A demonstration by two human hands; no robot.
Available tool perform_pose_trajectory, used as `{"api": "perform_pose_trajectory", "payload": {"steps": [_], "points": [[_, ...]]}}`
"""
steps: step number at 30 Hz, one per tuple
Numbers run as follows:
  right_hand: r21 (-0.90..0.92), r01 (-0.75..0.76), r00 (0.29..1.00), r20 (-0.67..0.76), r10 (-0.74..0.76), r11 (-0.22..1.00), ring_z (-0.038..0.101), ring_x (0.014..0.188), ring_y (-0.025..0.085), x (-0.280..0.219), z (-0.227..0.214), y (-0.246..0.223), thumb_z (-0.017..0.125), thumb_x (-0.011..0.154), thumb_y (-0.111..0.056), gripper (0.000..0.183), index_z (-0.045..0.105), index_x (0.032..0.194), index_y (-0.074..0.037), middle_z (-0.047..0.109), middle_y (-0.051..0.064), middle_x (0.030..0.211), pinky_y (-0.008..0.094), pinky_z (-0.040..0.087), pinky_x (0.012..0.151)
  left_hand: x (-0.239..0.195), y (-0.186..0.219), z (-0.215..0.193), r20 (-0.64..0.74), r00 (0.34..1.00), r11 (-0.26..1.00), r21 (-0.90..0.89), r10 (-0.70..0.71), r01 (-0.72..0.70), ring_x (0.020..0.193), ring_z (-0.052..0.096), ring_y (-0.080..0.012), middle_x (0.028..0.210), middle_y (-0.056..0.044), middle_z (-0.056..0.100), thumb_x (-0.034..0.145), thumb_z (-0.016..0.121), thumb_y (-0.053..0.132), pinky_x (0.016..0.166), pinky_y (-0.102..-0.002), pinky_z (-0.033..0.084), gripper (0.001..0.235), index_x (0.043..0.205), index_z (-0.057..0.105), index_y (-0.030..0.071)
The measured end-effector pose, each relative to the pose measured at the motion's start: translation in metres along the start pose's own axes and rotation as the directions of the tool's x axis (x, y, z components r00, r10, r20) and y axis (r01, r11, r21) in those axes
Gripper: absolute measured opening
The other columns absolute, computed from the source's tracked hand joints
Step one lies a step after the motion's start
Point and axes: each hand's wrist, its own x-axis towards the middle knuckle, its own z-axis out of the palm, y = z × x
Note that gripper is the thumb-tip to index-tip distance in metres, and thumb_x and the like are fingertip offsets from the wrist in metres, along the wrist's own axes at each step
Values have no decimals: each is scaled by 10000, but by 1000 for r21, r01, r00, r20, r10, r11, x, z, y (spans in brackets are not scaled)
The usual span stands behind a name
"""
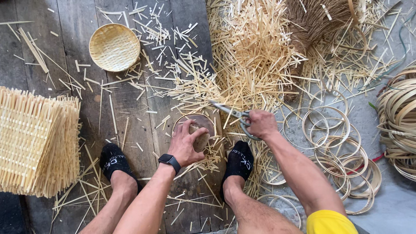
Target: The person assembles small woven bamboo bowls by placing a circular bamboo frame over a flat woven mat, trimming excess mat material with shears, and stacking the finished bowls. The process is repeated multiple times.
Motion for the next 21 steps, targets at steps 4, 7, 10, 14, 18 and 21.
{"api": "perform_pose_trajectory", "payload": {"steps": [4, 7, 10, 14, 18, 21], "points": [[-107, 192, 913, -346, -218, 976, 586, 661, 226, -9, -8, -11, 706, 773, -418, 420, 623, 799, -7, 598, 119, 725, 346, 533, 595, 7, 5, -5, 137, 987, 993, 64, 89, -99, 1336, 396, -397, 1427, -114, 404, 490, 939, 275, 1161, -550, 317, 817, 1249, 641, 322], [-171, 204, 934, -262, -244, 964, 575, 663, 229, -8, -3, -23, 739, 687, -474, 469, 622, 799, -35, 593, 111, 707, 360, 529, 619, 12, 9, -9, 225, 965, 985, 73, 137, -157, 1343, 395, -384, 1433, -98, 407, 484, 955, 278, 1171, -554, 294, 839, 1256, 630, 326], [-126, 179, 967, -160, -198, 976, 564, 729, 182, -6, 3, -22, 693, 827, -239, 165, 628, 799, -90, 602, 67, 781, 339, 522, 655, 13, 2, -10, 267, 952, 972, 131, 153, -193, 1366, 384, -378, 1479, -105, 383, 508, 932, 248, 1155, -554, 307, 821, 1268, 636, 336], [-22, -18, 998, 57, 20, 1000, 588, 682, 187, -8, 3, 1, 625, 978, -263, 189, 621, 874, -105, 598, 48, 809, 350, 524, 595, 19, -16, 4, 246, 954, 983, 31, 170, -183, 1387, 389, -359, 1497, -106, 397, 611, 883, 324, 1163, -553, 308, 718, 1290, 650, 311], [181, -394, 915, -17, 404, 901, 563, 915, 236, -9, 1, 19, 733, 865, -298, 329, 612, 1052, -55, 587, 109, 999, 382, 485, 829, 33, -41, 36, -169, 928, 883, -401, -332, 243, 1336, 468, -354, 1417, -192, 481, 811, 756, 503, 1107, -517, 391, 665, 1375, 607, 185], [135, -551, 831, -1, 556, 824, 495, 1095, 283, -12, -3, 20, 795, 768, -196, 546, 556, 1217, 3, 491, 184, 1226, 409, 428, 963, 45, -61, 54, -136, 791, 735, -489, -597, 471, 1219, 589, -346, 1273, -208, 616, 963, 663, 515, 1056, -455, 474, 493, 1311, 690, 166]]}}
